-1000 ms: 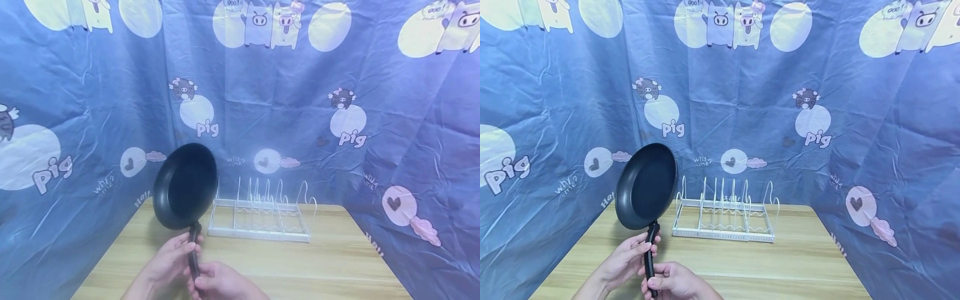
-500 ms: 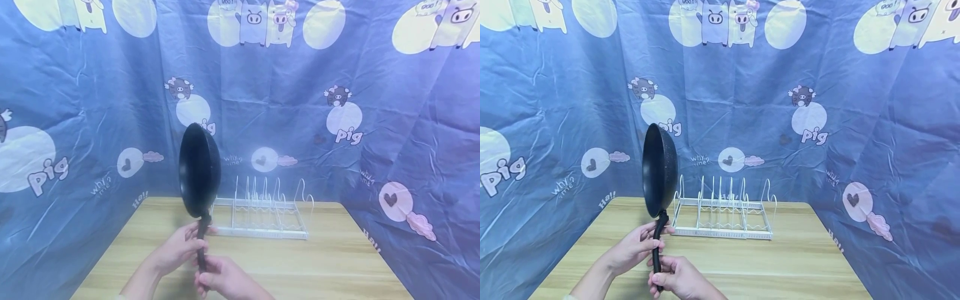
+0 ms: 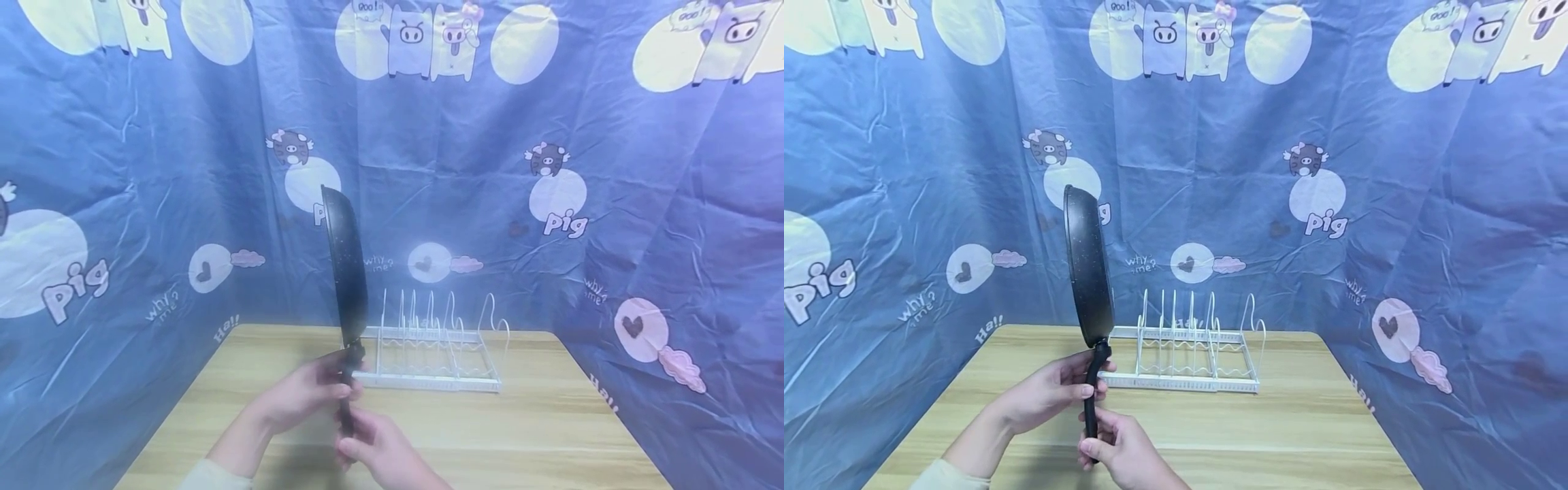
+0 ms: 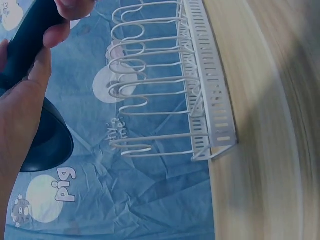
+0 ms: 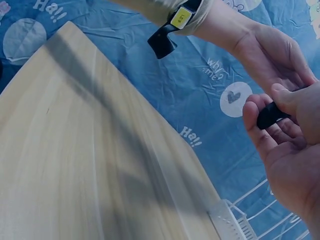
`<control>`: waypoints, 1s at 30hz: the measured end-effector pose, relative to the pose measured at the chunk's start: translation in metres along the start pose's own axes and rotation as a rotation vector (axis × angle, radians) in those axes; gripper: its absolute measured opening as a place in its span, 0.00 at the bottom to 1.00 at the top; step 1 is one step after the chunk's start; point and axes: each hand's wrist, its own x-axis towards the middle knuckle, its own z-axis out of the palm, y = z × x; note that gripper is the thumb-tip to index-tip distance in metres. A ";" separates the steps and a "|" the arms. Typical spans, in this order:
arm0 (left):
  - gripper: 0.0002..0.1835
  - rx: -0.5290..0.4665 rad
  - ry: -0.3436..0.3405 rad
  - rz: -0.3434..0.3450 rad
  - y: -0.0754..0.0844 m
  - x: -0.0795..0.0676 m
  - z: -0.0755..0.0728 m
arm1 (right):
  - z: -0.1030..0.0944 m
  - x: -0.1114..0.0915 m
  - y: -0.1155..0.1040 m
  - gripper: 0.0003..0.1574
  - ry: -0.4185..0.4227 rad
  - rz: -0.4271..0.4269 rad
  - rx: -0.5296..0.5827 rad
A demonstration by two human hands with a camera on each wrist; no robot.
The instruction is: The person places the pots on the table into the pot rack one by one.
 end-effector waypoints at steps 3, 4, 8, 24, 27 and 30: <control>0.34 0.015 0.002 -0.011 0.002 0.005 0.000 | 0.000 0.000 0.000 0.25 0.030 0.000 0.001; 0.34 0.017 0.004 -0.016 0.002 0.007 0.000 | 0.000 0.000 0.000 0.25 0.039 -0.004 0.000; 0.36 -0.007 0.010 -0.045 0.001 0.013 -0.001 | 0.000 0.001 -0.001 0.23 0.065 -0.008 0.007; 0.36 -0.032 -0.045 -0.142 -0.028 0.018 -0.016 | 0.010 0.008 0.019 0.28 0.133 0.064 0.137; 0.37 -0.037 -0.046 -0.157 -0.034 0.018 -0.017 | 0.012 0.011 0.023 0.26 0.138 0.073 0.155; 0.36 -0.036 -0.053 -0.169 -0.040 0.018 -0.019 | 0.013 0.012 0.027 0.24 0.139 0.091 0.182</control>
